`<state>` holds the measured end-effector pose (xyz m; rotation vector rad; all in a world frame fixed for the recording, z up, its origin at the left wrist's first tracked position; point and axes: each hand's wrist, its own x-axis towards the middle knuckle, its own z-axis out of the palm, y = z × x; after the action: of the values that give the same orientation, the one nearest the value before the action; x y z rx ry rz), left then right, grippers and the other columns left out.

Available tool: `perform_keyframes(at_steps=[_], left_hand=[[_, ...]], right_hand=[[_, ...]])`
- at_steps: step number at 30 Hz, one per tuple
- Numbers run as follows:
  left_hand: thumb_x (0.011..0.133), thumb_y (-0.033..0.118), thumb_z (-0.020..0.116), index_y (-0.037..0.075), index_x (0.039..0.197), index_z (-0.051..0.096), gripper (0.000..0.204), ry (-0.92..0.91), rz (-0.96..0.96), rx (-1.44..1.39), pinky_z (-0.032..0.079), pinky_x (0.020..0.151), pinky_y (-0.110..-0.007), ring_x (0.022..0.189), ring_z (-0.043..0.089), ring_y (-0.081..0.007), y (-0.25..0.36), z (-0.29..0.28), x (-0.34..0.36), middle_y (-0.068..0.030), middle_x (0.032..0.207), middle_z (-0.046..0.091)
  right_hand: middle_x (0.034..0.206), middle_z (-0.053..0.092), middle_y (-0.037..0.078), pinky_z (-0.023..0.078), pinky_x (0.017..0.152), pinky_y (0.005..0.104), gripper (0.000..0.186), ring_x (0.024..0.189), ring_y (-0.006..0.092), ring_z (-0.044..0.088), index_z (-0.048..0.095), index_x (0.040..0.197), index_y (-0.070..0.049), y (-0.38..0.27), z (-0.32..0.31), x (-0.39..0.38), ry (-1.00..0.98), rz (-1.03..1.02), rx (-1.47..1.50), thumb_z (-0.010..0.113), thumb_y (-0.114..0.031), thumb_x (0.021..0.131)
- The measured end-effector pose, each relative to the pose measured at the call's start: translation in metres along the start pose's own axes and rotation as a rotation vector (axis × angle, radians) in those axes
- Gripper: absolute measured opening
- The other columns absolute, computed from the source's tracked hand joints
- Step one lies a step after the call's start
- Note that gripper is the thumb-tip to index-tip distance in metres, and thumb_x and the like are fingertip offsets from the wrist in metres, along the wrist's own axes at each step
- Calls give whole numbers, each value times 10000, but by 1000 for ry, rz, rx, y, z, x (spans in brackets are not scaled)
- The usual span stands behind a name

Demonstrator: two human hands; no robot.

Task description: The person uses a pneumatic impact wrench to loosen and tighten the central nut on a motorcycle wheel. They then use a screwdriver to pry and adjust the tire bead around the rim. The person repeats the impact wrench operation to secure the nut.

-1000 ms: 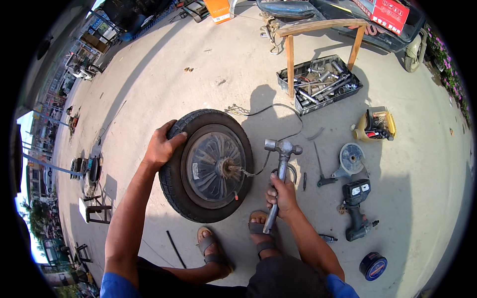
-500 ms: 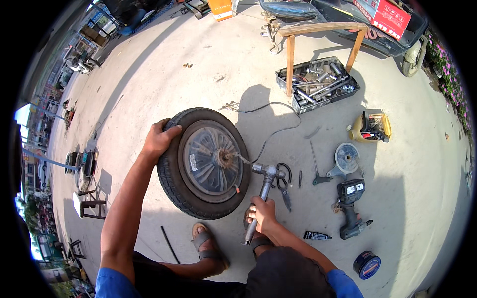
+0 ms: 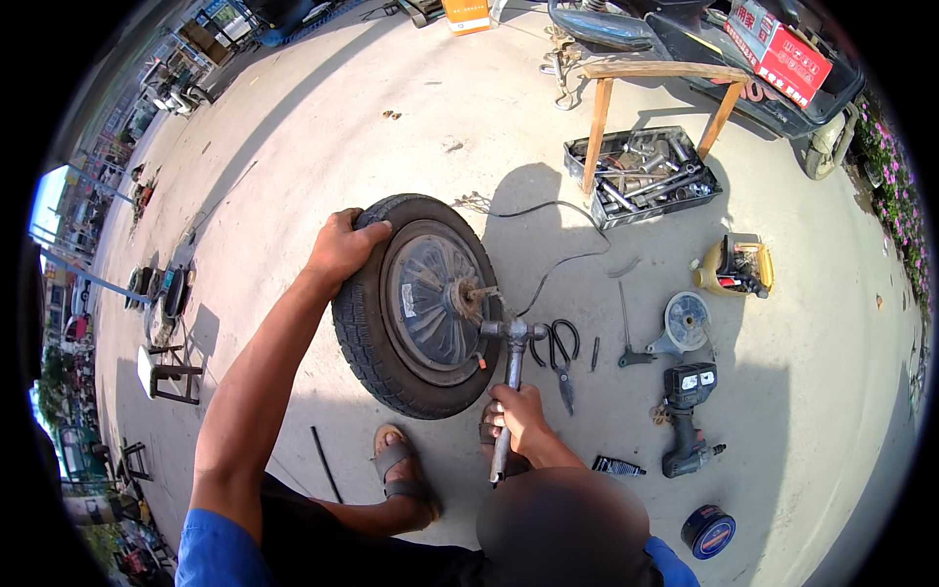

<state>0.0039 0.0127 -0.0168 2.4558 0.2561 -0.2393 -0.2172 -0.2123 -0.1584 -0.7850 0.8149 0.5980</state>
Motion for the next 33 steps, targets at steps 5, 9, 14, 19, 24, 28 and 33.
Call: perform_keyframes(at_steps=[5, 9, 14, 19, 24, 28, 33], left_hand=[[824, 397, 657, -123, 1168, 662, 624, -22, -86, 144, 558, 899, -427, 1007, 722, -378, 34, 7, 0, -300, 1108, 708], [798, 383, 706, -154, 1133, 649, 636, -1, -72, 104, 580, 759, -423, 875, 732, -333, 27, 4, 16, -285, 1005, 714], [794, 343, 730, -176, 1154, 616, 642, -13, -124, 8, 588, 716, -422, 881, 726, -333, 28, 7, 29, -285, 1023, 704], [798, 310, 734, -197, 1170, 598, 644, 5, -110, 48, 597, 691, -440, 870, 729, -343, 24, 5, 37, -301, 1029, 699], [812, 291, 728, -208, 1152, 608, 616, -19, -190, -88, 602, 687, -447, 853, 731, -352, 22, 0, 33, -306, 1004, 701], [817, 281, 725, -226, 1101, 616, 591, 48, -137, -49, 598, 655, -451, 797, 729, -347, 16, 2, 35, -301, 959, 705], [814, 280, 735, -222, 1053, 633, 565, 15, -178, -84, 592, 634, -453, 772, 726, -331, 7, 3, 36, -290, 926, 706]], right_hand=[[614, 441, -5, 354, 403, 328, 175, 434, 119, 419, 474, 881, -93, 15, -27, -8, 164, -170, 23, 637, -158, 885], [565, 409, 0, 348, 401, 327, 177, 412, 118, 389, 475, 826, -92, 10, -37, -14, 130, -459, 19, 631, -138, 894], [557, 467, 13, 357, 405, 312, 211, 421, 112, 435, 505, 733, -35, 26, -14, -19, 121, -387, -54, 619, -86, 903], [570, 509, 42, 372, 410, 317, 188, 440, 128, 483, 526, 741, -25, 27, -19, -12, 93, -342, -191, 614, -80, 898], [594, 543, 41, 387, 414, 311, 169, 444, 121, 492, 545, 753, -18, 31, -16, -13, 114, -450, -15, 590, -62, 911], [638, 621, 53, 413, 424, 282, 141, 461, 114, 533, 613, 791, 14, 35, -21, -8, 10, -511, -423, 561, -40, 910], [643, 623, 61, 414, 436, 288, 146, 478, 111, 536, 604, 782, 16, 33, -19, -14, 107, -445, -151, 564, -46, 909]])
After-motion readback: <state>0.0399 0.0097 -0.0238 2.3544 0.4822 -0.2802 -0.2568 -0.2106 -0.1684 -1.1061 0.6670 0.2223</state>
